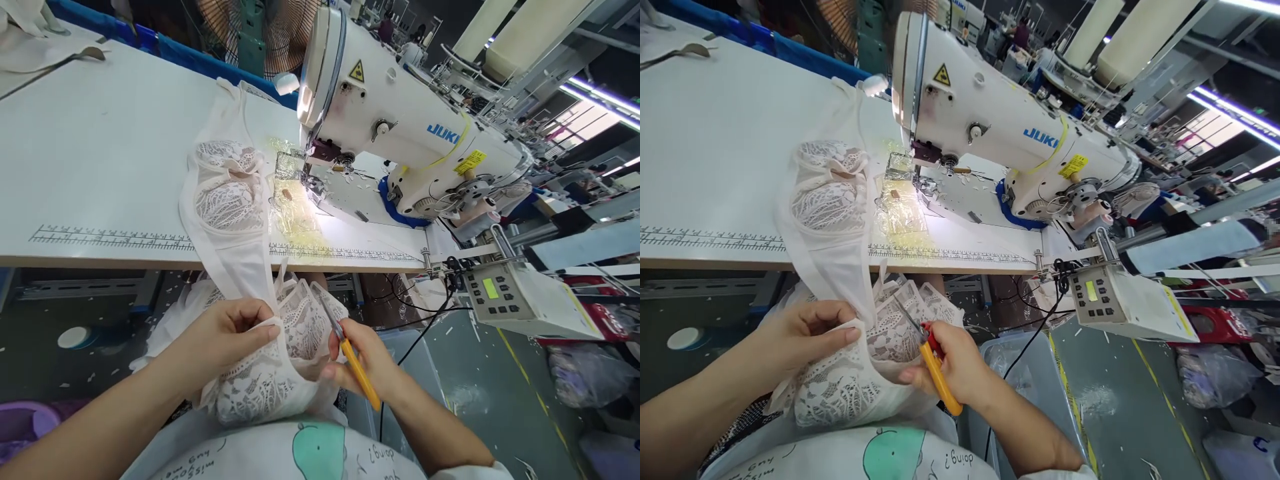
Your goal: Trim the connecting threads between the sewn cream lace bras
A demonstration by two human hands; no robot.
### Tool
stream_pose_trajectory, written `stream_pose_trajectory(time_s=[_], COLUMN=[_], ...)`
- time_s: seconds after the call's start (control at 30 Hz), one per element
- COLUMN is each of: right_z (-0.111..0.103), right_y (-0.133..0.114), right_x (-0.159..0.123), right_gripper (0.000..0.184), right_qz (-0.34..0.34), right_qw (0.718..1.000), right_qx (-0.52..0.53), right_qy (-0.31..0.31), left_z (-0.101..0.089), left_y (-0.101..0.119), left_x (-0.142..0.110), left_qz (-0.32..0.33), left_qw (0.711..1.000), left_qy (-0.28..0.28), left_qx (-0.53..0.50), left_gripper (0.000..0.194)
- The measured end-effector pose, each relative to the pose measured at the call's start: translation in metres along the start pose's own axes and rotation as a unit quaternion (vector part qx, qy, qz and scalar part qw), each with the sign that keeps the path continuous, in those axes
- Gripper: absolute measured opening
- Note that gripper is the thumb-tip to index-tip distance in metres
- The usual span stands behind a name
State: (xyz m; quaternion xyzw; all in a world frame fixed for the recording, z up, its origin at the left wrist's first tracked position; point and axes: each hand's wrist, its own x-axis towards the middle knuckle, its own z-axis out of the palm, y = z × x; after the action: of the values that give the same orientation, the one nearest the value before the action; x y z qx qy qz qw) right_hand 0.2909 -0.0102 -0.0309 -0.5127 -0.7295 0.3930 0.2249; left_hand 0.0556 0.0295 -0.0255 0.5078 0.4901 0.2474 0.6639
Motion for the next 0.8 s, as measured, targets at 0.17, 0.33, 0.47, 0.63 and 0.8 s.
stream_pose_trajectory(time_s=[0.17,0.33,0.47,0.63,0.8], right_z=[0.01,0.034,0.043,0.046,0.045], right_y=[-0.019,-0.018,-0.021,-0.04,-0.071], right_x=[-0.007,-0.005,-0.004,-0.005,-0.007], right_gripper=[0.029,0.009,0.011,0.015,0.015], right_qz=[-0.061,-0.088,-0.072,-0.065,-0.114], right_qw=[0.998,0.992,0.992,0.997,0.969], right_qx=[-0.031,-0.094,-0.1,0.015,0.198], right_qy=[-0.014,-0.015,-0.017,-0.037,-0.091], left_z=[-0.004,-0.011,-0.021,-0.032,-0.041], left_y=[0.007,0.004,-0.007,-0.004,0.009], left_x=[-0.01,-0.022,-0.032,-0.058,-0.113], left_qz=[0.033,0.049,0.063,0.072,0.092], left_qw=[0.999,0.996,0.992,0.989,0.99], left_qy=[0.02,0.046,0.071,0.118,0.096], left_qx=[-0.038,-0.059,-0.088,-0.052,-0.052], left_gripper=[0.029,0.029,0.025,0.03,0.046])
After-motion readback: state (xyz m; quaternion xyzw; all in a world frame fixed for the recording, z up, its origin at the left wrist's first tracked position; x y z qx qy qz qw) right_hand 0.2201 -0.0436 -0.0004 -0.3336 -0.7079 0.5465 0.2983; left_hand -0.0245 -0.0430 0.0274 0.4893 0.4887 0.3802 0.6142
